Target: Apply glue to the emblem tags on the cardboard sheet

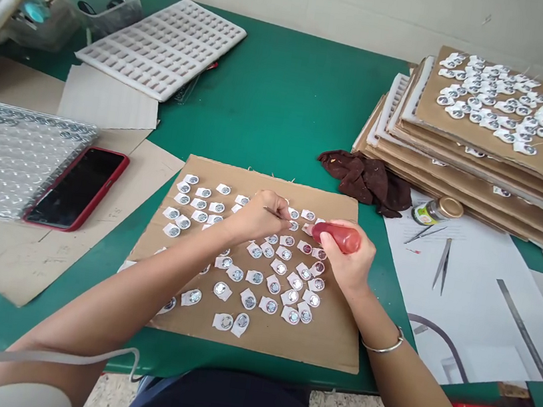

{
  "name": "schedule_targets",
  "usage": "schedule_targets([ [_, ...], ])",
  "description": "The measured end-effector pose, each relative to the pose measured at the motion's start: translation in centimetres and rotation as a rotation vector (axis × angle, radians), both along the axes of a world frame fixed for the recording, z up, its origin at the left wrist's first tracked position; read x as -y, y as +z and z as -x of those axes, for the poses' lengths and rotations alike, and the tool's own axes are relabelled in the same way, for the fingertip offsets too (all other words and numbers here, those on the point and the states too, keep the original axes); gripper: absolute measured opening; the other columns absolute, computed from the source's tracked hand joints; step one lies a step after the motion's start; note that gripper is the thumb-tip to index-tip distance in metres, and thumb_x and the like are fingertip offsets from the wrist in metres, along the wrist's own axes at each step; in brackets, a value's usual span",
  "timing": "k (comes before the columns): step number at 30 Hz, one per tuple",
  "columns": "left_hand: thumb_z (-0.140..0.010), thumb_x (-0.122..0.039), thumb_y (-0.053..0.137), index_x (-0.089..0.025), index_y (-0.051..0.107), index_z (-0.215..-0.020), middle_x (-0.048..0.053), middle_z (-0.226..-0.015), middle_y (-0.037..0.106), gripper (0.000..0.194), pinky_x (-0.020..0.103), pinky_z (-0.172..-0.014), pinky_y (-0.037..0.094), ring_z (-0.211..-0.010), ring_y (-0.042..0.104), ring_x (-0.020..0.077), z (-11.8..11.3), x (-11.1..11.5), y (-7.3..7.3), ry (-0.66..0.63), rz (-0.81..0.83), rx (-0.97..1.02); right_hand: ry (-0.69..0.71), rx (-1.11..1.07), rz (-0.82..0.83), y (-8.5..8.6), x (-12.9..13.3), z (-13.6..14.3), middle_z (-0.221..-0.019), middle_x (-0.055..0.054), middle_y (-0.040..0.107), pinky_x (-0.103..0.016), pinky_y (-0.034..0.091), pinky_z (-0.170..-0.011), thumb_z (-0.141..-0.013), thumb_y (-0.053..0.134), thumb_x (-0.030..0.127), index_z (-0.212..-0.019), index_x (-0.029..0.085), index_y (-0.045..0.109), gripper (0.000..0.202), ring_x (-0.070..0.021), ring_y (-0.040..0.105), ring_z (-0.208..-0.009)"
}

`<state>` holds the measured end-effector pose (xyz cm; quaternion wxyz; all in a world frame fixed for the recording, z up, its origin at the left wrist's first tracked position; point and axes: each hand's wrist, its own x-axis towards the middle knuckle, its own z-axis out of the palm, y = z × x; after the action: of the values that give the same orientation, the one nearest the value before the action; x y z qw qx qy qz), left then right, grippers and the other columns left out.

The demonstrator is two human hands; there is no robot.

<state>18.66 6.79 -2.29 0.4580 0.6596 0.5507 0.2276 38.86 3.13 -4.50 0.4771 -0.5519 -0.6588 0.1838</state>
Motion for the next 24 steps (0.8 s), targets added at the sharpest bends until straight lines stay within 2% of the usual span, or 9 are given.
schedule_targets([
  [24, -0.065, -0.018, 0.060, -0.013, 0.064, -0.060, 0.000, -0.057, 0.061, 0.008, 0.019, -0.045, 0.035, -0.048, 0.049, 0.0075, 0.01, 0.07, -0.01, -0.002, -0.033, -0.025, 0.058, 0.032, 0.017, -0.68, -0.22, 0.03, -0.085, -0.002, 0.066, -0.032, 0.050, -0.071, -0.071, 0.068, 0.029, -0.087, 0.021, 0.060, 0.020, -0.0168, 0.062, -0.077],
])
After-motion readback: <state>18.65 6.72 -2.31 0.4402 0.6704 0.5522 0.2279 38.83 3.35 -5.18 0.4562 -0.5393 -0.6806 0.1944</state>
